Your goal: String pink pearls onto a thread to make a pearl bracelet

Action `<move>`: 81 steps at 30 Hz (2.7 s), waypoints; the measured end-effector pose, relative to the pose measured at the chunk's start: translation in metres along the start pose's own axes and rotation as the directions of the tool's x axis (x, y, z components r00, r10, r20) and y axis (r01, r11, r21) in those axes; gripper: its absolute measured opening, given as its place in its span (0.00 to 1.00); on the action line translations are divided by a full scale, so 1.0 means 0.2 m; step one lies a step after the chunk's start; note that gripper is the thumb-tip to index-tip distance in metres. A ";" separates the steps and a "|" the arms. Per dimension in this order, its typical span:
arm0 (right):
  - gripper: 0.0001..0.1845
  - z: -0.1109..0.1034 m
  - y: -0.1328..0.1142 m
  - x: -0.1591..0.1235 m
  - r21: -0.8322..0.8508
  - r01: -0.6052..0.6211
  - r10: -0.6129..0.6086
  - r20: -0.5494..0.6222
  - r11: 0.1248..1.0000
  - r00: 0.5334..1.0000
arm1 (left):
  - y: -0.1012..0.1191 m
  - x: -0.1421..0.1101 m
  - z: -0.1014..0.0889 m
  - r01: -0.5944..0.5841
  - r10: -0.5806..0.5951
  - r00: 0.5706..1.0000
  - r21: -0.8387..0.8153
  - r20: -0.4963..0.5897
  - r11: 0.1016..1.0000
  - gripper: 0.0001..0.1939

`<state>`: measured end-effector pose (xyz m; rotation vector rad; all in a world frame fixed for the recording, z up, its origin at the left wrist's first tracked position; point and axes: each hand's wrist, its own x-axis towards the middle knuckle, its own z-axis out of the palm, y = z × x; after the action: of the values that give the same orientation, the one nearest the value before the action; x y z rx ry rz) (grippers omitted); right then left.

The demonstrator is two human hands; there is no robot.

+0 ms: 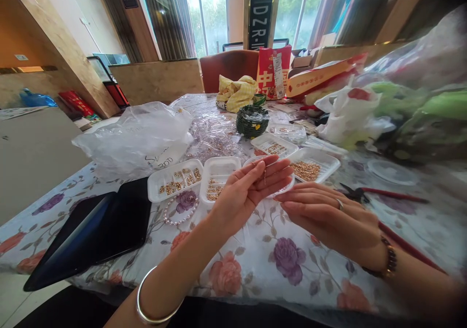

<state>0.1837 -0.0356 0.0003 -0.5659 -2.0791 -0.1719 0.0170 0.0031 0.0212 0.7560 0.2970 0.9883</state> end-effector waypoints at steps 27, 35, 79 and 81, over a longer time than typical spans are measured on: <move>0.14 0.02 0.01 0.00 -0.067 0.006 -0.007 -0.021 0.998 1.000 | 0.01 -0.01 0.01 0.011 -0.011 1.000 0.030 -0.016 0.999 0.11; 0.18 0.01 0.00 -0.02 -0.047 0.010 -0.010 -0.009 0.999 1.000 | 0.01 -0.01 0.01 0.017 -0.015 0.999 0.037 -0.032 0.999 0.11; 0.15 0.06 -0.01 0.04 -0.062 -0.070 0.059 -0.169 0.996 0.984 | 0.00 0.00 0.00 -0.039 0.045 0.996 0.092 -0.073 0.995 0.11; 0.14 0.07 -0.01 0.03 -0.075 -0.074 0.059 -0.177 0.994 0.982 | 0.00 0.00 0.00 -0.037 0.042 0.997 0.084 -0.067 0.996 0.11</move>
<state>0.1703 -0.0305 -0.0020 -0.6459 -1.8876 -0.2593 0.0166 0.0034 0.0218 0.8068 0.3860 1.0460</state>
